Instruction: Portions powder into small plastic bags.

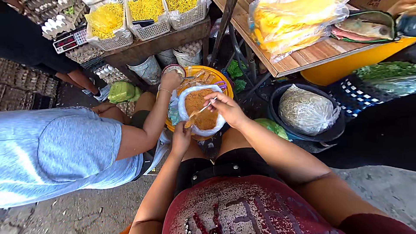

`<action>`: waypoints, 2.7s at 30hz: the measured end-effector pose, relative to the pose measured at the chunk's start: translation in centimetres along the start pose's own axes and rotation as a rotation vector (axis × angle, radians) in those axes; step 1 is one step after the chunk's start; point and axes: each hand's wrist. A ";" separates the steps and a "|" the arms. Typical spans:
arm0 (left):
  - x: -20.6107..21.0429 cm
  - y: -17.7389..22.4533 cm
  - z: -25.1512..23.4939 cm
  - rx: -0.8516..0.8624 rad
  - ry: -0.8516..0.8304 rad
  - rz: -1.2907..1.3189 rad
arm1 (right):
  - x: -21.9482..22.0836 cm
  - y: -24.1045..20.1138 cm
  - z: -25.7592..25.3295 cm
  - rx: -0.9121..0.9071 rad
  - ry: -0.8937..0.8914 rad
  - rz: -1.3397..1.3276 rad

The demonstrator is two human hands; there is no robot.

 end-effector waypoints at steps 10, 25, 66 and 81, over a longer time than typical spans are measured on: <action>0.8 -2.2 0.2 0.014 -0.002 0.458 | -1.7 4.9 1.3 0.192 0.153 0.648; -0.6 -0.3 -0.3 -0.027 -0.086 -0.150 | -1.3 6.9 1.1 0.430 0.494 -0.008; 1.0 -1.0 -0.1 0.017 0.086 0.360 | 0.9 7.7 1.6 0.301 0.224 0.374; -0.7 0.3 -1.4 -0.056 -0.116 -0.135 | -2.9 3.2 0.5 0.326 0.579 -0.336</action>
Point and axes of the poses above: each hand's wrist, its own z-axis away from the middle knuckle, its own x-axis out of the palm, y = z × x, and after that the axes turned 4 degrees about -y, right-handed
